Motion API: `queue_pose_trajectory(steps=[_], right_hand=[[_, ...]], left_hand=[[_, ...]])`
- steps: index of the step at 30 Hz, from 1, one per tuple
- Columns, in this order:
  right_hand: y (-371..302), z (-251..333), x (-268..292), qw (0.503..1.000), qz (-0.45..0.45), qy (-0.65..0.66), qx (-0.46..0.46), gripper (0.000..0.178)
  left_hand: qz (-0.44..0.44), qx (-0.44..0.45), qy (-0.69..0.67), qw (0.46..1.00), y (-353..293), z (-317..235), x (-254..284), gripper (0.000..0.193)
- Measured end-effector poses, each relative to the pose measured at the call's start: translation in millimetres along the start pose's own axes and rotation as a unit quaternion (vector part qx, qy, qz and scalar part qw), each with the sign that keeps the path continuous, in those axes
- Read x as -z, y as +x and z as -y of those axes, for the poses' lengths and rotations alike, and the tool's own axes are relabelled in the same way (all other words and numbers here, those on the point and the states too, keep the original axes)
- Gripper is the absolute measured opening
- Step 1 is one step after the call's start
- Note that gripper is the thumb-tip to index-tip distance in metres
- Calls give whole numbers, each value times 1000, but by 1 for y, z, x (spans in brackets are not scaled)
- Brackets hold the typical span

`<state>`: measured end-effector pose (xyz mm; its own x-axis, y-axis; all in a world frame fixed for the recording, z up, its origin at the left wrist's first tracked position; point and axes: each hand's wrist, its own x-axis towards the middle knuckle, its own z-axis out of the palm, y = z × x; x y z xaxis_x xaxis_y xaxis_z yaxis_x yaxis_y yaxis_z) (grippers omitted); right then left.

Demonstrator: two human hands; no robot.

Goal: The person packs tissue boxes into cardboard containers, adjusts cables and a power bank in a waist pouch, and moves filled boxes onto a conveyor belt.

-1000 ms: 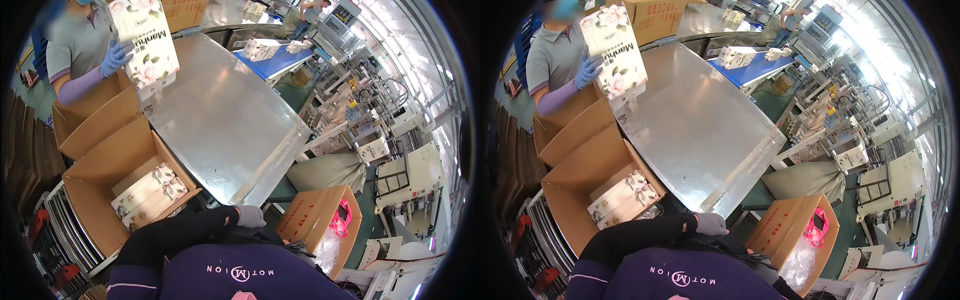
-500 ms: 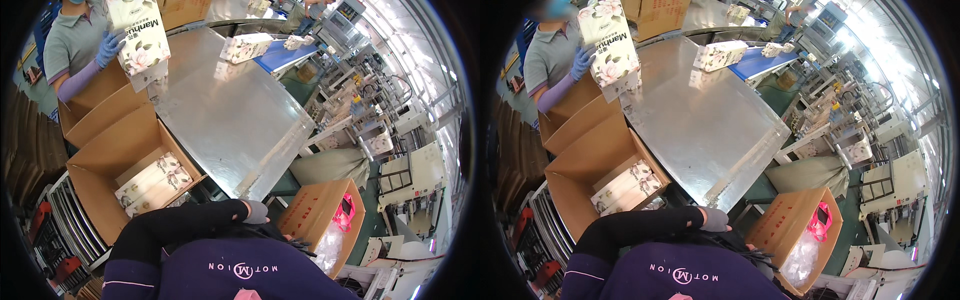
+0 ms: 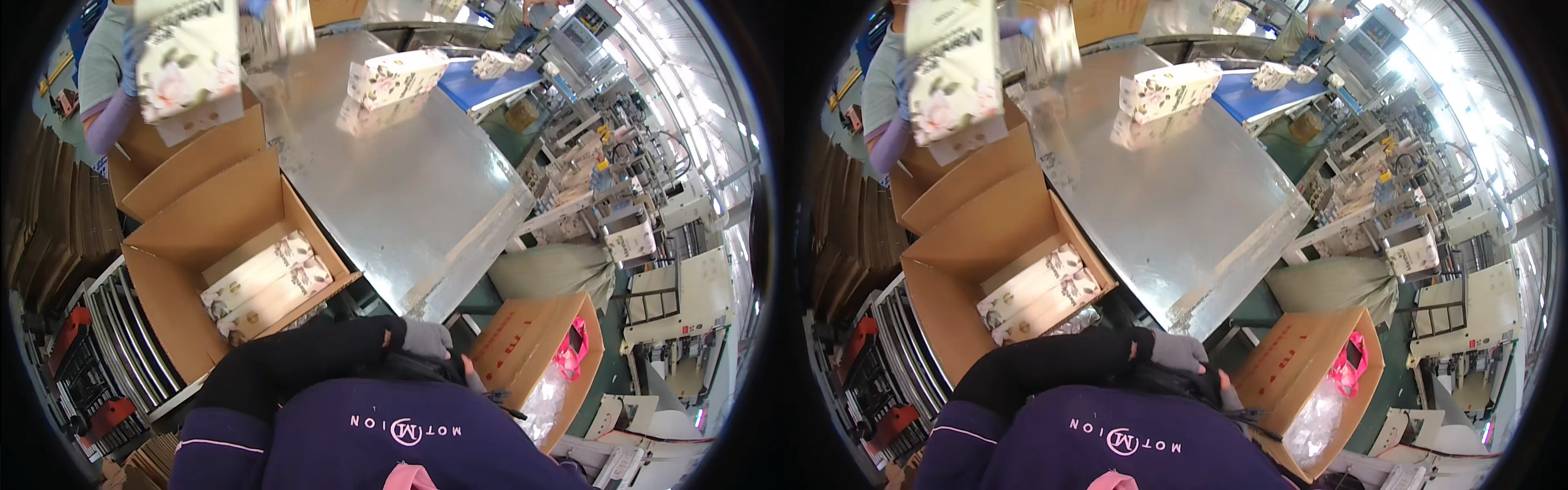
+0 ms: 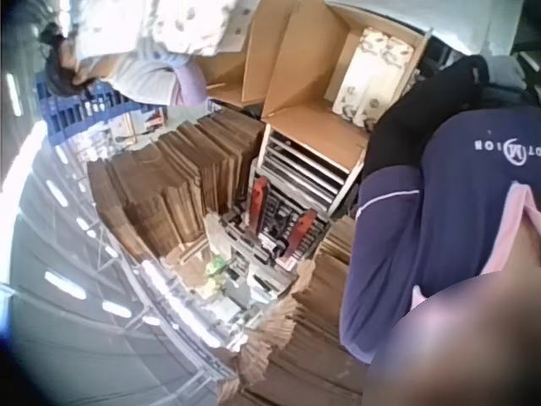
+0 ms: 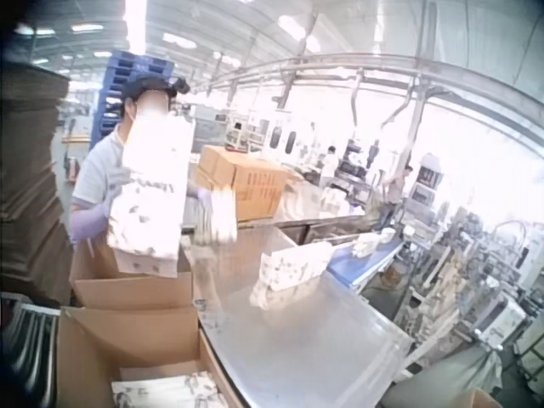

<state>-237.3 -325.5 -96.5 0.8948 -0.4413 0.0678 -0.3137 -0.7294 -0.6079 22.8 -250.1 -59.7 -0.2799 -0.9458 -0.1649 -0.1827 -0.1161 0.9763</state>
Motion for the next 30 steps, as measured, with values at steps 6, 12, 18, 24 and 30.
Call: queue_pose_trajectory(steps=[6,12,18,24,30], right_hand=[[60,36,21,964,224,137,-50,67],[72,104,57,971,204,84,-91,55],[95,101,71,952,280,124,-6,53],[99,83,46,961,198,155,119,51],[118,144,65,974,89,85,188,38]], left_hand=[[-32,99,-161,981,-73,-36,35,50],[-136,52,-83,986,-173,-20,17,42],[-215,173,113,955,-154,-32,-3,33],[-370,144,61,916,-164,-52,-4,11],[-422,144,219,868,-156,-53,-21,12]])
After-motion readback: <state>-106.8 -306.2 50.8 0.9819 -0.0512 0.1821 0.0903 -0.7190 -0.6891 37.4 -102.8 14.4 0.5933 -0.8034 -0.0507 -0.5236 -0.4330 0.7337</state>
